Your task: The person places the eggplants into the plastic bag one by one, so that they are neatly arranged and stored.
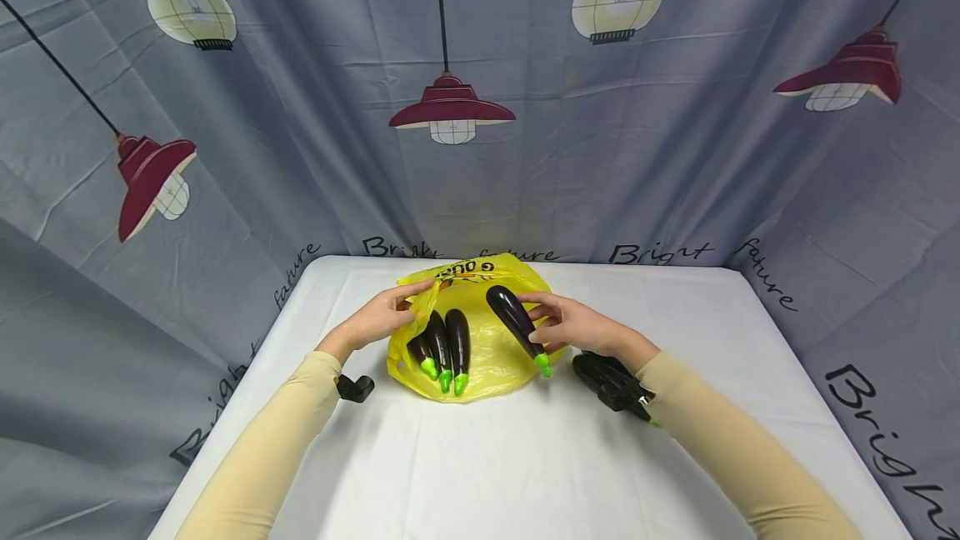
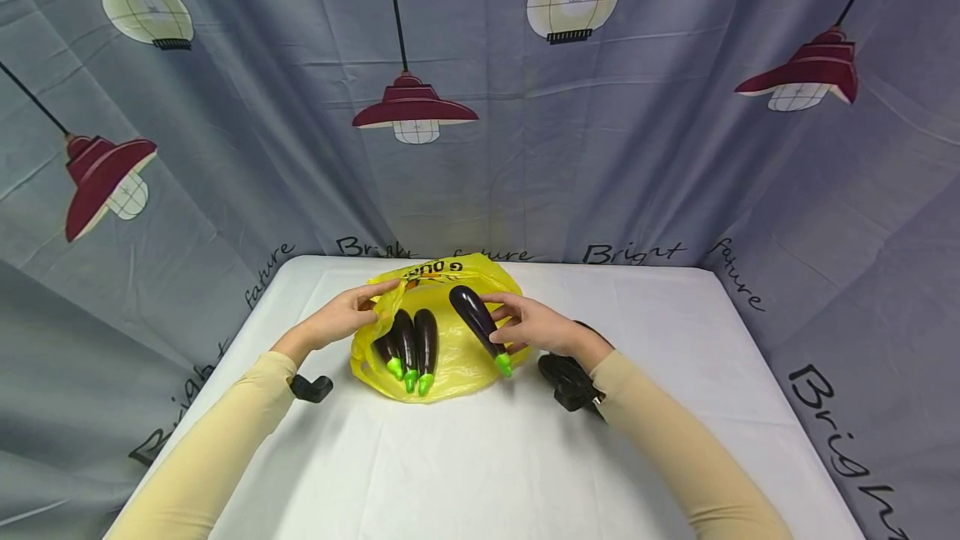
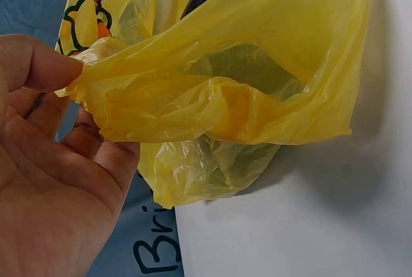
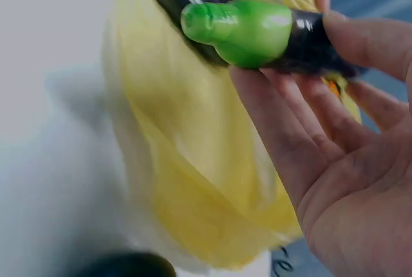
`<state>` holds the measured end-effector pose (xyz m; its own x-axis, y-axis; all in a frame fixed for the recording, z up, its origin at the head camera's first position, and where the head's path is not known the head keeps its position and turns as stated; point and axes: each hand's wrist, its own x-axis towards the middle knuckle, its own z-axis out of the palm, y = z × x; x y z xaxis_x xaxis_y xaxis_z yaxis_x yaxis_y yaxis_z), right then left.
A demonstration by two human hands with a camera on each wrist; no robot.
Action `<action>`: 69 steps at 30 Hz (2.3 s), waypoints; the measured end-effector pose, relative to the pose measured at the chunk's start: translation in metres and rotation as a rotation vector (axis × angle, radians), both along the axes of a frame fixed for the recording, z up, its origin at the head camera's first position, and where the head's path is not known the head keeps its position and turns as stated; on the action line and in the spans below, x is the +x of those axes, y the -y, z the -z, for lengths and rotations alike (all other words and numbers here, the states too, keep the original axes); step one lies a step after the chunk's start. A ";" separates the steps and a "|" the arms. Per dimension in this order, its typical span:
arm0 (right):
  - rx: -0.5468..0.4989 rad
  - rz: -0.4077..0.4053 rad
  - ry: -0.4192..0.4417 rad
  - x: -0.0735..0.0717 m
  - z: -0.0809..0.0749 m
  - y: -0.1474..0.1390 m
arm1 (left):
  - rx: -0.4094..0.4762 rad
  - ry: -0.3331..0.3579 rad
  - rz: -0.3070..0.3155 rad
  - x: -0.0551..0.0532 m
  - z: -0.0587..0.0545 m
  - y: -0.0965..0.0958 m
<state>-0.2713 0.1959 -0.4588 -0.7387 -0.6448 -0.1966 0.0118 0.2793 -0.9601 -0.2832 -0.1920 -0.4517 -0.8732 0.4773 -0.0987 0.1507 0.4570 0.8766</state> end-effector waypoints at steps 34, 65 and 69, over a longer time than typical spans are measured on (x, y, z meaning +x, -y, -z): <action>-0.159 0.535 0.257 0.025 0.074 0.107 | -0.028 -0.015 -0.007 0.000 -0.002 -0.002; 0.057 0.556 0.082 0.034 0.062 0.109 | -0.054 -0.005 -0.012 0.001 -0.001 -0.001; 0.046 0.514 0.031 0.038 0.056 0.099 | -0.049 -0.008 -0.012 0.002 0.000 0.000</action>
<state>-0.2329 0.0964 -0.5144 -0.9512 -0.1903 -0.2430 0.1867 0.2721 -0.9440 -0.2808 -0.1915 -0.4512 -0.8797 0.4616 -0.1144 0.1520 0.5008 0.8521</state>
